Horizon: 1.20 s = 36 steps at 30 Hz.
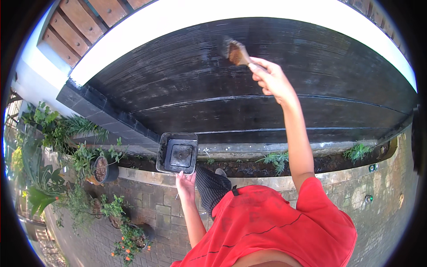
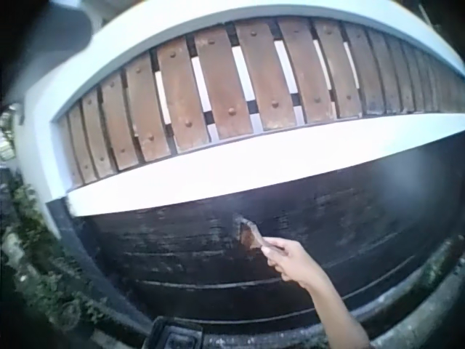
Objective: The recorder is painting a black wall or fence using a brush and a small container of paint.
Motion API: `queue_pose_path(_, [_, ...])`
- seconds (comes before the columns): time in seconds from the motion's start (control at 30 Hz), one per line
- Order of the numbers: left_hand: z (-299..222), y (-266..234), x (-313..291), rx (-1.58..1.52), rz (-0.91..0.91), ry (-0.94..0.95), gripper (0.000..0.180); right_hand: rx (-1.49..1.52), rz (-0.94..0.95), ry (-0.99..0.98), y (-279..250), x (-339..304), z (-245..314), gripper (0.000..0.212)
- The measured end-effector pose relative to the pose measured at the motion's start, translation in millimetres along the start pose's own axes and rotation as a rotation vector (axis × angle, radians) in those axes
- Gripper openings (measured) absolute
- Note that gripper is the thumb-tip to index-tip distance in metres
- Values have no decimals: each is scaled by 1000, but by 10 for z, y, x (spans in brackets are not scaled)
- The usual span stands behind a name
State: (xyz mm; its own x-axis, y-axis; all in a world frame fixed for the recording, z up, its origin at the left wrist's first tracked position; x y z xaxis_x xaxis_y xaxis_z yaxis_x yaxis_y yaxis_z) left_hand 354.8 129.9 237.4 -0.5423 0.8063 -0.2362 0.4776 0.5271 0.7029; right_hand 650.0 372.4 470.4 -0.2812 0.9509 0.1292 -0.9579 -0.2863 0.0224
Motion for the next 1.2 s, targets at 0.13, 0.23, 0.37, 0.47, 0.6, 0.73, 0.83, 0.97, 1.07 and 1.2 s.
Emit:
queue_pose_path(0.13, [38, 52, -30, 37, 14, -32, 27, 38, 224, -19, 599, 341, 31, 41])
queue_pose_path(0.23, [17, 48, -68, 34, 24, -11, 24, 58, 361, -13, 1067, 694, 55, 40])
queue_pose_path(0.37, [42, 48, -178, 11, 24, 14, 23, 68, 392, -19, 1598, 1048, 48, 37])
queue_pose_path(0.47, [103, 61, -251, -5, 31, 28, 22, 159, 285, -76, 1706, 1216, 24, 33])
queue_pose_path(0.6, [173, -2, -293, -47, 0, 28, 21, 186, 248, -50, 1484, 1109, -60, 33])
queue_pose_path(0.73, [197, -4, -274, -35, -5, 21, 23, 205, 117, -77, 932, 905, -158, 35])
queue_pose_path(0.83, [207, 29, -248, -35, 2, 10, 24, 161, 75, -64, 570, 741, -150, 35])
queue_pose_path(0.97, [243, 54, -261, -27, 5, -19, 24, 147, 28, -44, 322, 507, -199, 35])
queue_pose_path(1.07, [270, 43, -284, -17, 7, -54, 24, 92, 47, -21, 227, 352, -273, 35])
queue_pose_path(1.2, [303, 24, -309, -40, -21, -76, 22, 63, 154, 95, 197, 268, -443, 37])
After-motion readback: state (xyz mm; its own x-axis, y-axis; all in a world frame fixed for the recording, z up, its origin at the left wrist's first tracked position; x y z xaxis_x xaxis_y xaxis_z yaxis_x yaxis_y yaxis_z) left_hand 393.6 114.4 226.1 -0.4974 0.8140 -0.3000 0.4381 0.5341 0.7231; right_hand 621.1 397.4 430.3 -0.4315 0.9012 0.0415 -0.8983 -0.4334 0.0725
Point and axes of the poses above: each hand's wrist, its own x-axis towards the middle knuckle, its own y-axis out of the palm, z = x × y, the point moved 1 cm from there along x, towards the middle knuckle, and after that the axes turned 3 degrees about -x, right-handed, at the moved point
